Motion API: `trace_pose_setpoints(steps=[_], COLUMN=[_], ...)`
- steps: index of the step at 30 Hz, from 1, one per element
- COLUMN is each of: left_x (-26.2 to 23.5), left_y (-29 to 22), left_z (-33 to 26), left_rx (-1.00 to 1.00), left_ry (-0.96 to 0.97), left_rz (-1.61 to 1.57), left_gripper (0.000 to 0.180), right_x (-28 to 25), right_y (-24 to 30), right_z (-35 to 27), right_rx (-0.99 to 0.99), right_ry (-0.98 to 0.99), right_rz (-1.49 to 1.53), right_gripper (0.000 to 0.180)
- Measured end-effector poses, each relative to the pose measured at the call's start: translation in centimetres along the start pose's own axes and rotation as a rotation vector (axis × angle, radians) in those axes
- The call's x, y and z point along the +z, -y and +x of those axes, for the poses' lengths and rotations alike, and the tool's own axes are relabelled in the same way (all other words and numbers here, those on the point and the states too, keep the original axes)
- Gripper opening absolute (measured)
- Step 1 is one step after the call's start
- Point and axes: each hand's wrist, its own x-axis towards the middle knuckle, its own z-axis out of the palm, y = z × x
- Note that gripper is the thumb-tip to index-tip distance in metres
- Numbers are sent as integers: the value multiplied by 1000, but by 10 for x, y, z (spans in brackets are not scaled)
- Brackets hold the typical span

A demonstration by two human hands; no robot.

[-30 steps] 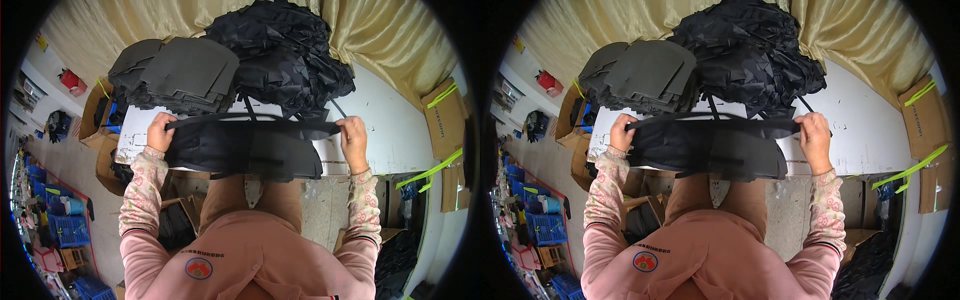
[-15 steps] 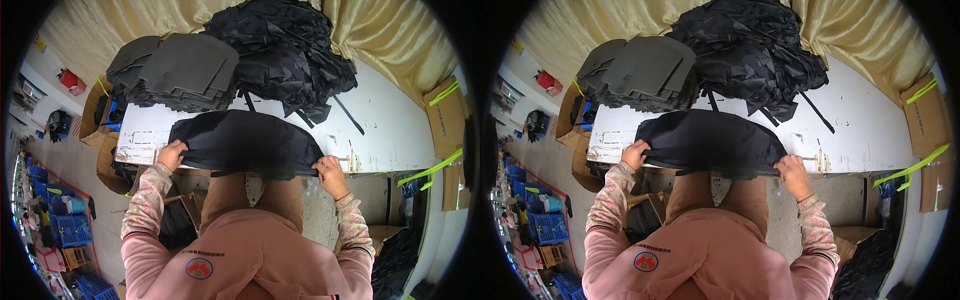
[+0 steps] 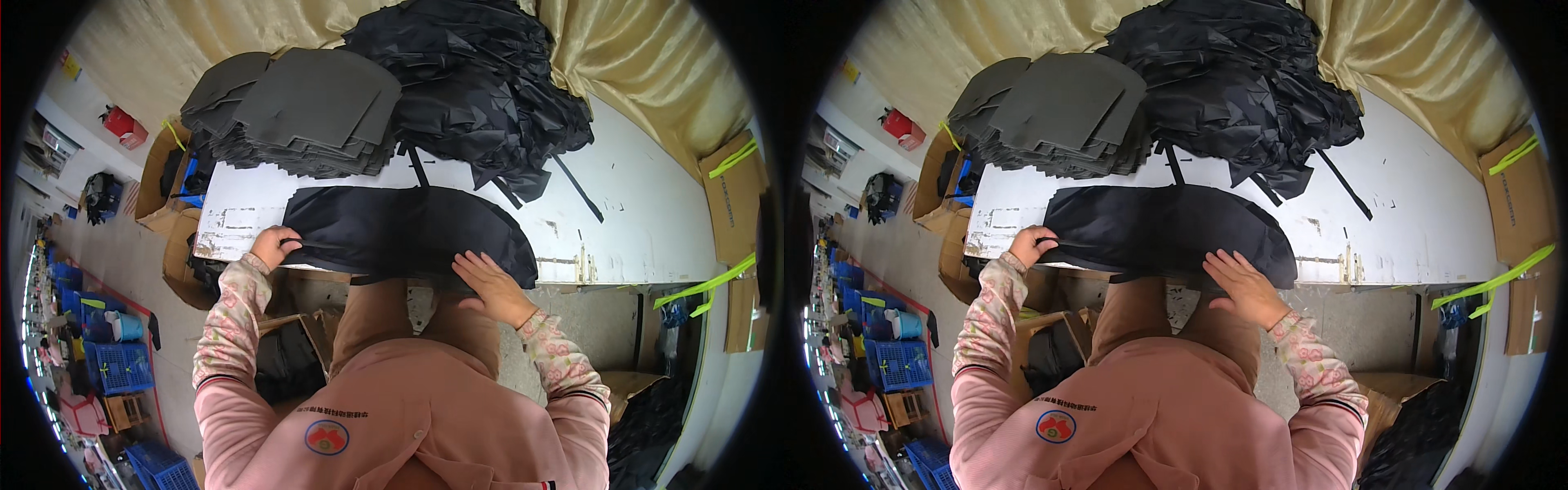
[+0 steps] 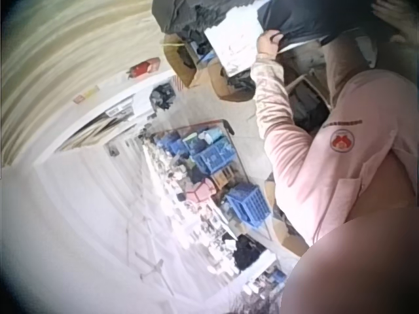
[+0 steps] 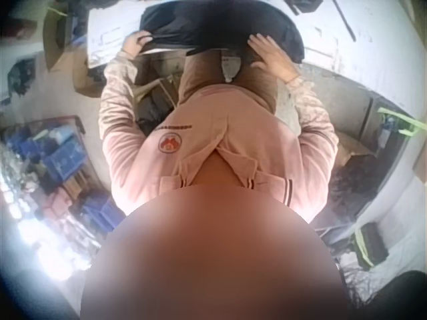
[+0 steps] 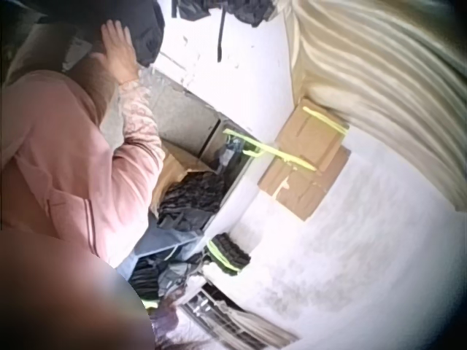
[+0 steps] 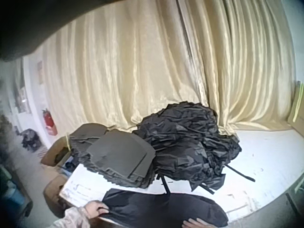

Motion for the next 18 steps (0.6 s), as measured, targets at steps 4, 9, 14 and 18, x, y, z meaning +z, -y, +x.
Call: trace_pose_setpoints(steps=[4,9,14,18], left_x=[-14,-48,-74,-88], left_y=[64,76,-27,-98], left_z=[-8,-1,10,8], left_rx=[-335,-377,187,383], left_ry=[113,71,-674,-721], left_rz=[-362,-366,253,290], left_gripper=[10,13,21,23], right_x=[1,-2,-5,-23], right_y=[-1,-2,-4,-7], right_z=[1,1,5,18], right_rx=[-20,-39,7,21], right_ry=[43,81,110,87], right_rz=[-57,-100,21,94], right_gripper=[77,78,71,63])
